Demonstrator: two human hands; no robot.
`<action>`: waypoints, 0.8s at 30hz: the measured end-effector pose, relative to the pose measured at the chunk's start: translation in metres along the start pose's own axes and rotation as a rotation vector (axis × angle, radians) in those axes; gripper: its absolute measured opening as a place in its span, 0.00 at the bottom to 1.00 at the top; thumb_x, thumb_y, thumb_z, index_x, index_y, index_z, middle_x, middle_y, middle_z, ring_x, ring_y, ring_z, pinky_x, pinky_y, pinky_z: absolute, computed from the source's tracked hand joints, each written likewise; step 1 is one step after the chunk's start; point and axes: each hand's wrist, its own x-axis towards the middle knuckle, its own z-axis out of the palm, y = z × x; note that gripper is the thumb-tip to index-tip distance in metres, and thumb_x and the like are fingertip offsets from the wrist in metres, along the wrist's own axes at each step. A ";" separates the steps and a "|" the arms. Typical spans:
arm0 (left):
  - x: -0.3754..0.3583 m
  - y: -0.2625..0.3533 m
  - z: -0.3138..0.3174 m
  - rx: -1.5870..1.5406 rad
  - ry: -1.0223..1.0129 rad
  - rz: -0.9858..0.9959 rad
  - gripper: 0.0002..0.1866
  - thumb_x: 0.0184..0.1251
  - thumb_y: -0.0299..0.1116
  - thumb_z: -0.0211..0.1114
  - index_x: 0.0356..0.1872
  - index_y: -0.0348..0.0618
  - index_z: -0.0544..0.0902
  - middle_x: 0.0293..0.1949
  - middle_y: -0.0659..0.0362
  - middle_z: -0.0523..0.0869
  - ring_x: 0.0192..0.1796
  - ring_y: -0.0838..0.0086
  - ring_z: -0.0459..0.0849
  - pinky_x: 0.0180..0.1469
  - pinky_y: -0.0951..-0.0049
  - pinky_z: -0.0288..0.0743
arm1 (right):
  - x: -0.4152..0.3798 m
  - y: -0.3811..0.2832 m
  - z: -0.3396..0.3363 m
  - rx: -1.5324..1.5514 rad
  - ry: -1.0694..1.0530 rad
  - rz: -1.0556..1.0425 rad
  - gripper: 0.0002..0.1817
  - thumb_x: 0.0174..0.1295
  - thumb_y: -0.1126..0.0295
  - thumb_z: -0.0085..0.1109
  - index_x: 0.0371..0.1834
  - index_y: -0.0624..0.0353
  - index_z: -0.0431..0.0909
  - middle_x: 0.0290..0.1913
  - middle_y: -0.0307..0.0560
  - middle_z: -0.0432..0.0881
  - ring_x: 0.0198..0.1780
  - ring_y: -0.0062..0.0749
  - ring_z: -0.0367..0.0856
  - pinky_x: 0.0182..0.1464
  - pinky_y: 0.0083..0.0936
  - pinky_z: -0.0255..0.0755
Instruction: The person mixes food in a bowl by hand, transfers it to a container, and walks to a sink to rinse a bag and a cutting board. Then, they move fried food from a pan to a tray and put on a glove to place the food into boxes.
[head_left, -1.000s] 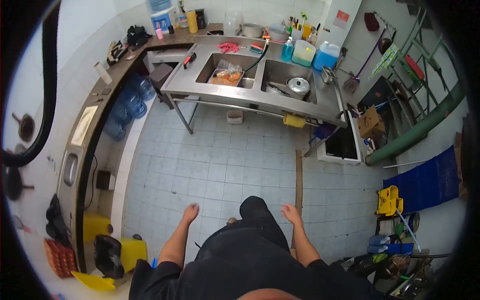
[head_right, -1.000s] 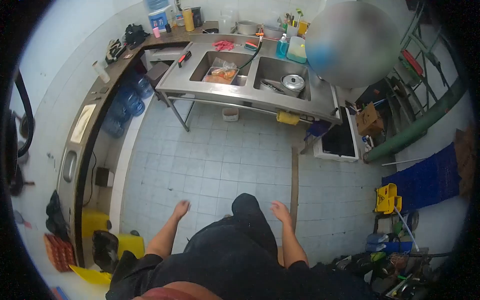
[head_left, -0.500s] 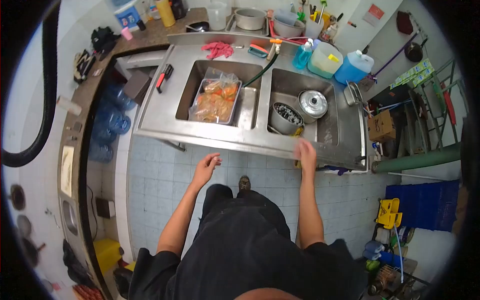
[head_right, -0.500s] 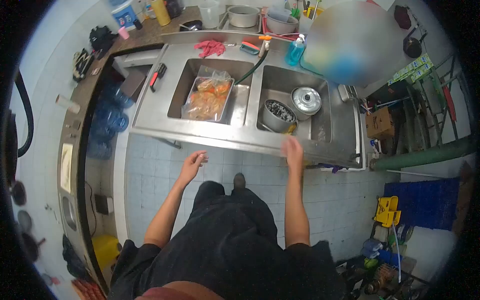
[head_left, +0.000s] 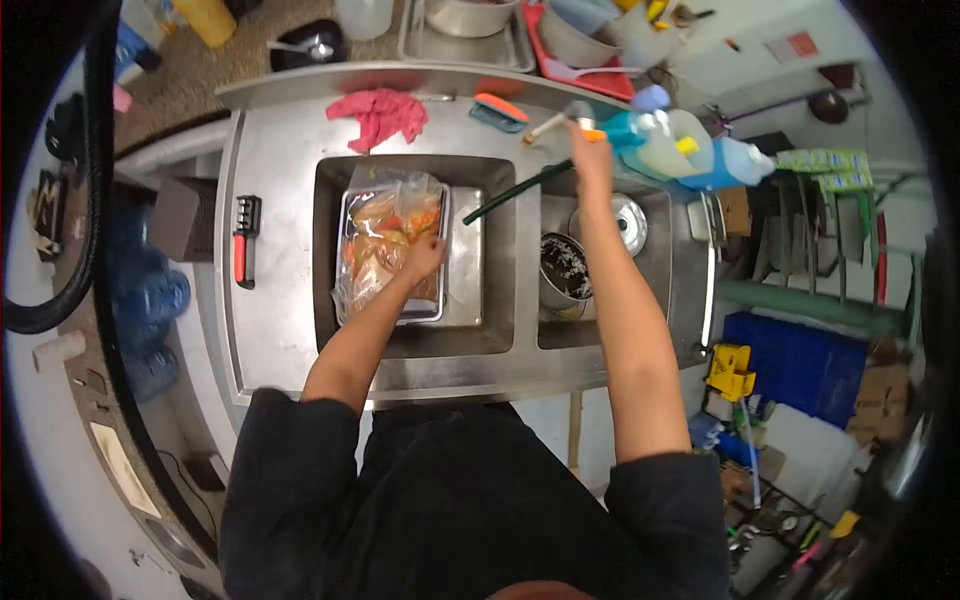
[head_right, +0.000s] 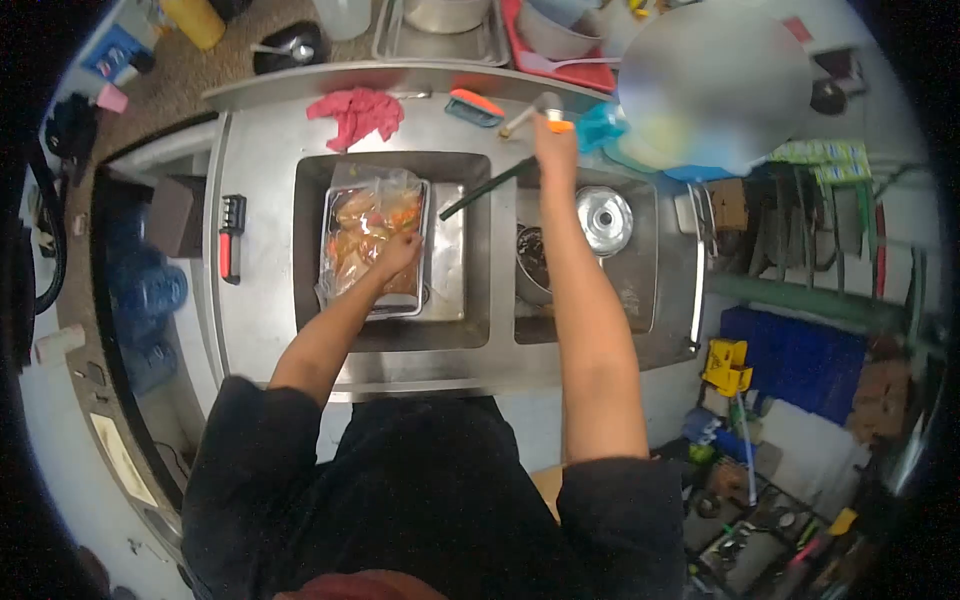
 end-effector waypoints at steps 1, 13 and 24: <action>0.023 -0.015 0.010 -0.039 -0.057 -0.053 0.23 0.69 0.48 0.54 0.30 0.36 0.85 0.23 0.48 0.85 0.30 0.62 0.86 0.39 0.62 0.79 | 0.011 0.010 0.004 -0.049 0.012 -0.031 0.26 0.59 0.47 0.62 0.38 0.65 0.81 0.38 0.47 0.83 0.40 0.32 0.80 0.38 0.30 0.72; 0.100 0.004 0.024 -0.387 -0.367 -0.253 0.13 0.68 0.35 0.62 0.40 0.31 0.83 0.28 0.53 0.86 0.30 0.73 0.86 0.33 0.71 0.81 | 0.025 -0.039 -0.062 -0.369 -0.629 0.121 0.23 0.73 0.63 0.50 0.66 0.64 0.67 0.60 0.48 0.77 0.59 0.32 0.77 0.55 0.30 0.77; 0.077 0.007 -0.012 -0.096 -0.209 -0.066 0.08 0.58 0.32 0.65 0.32 0.37 0.84 0.31 0.47 0.86 0.38 0.53 0.86 0.42 0.58 0.77 | -0.169 0.144 0.163 0.347 -0.157 0.274 0.14 0.71 0.67 0.52 0.52 0.67 0.77 0.39 0.51 0.83 0.37 0.33 0.84 0.36 0.25 0.81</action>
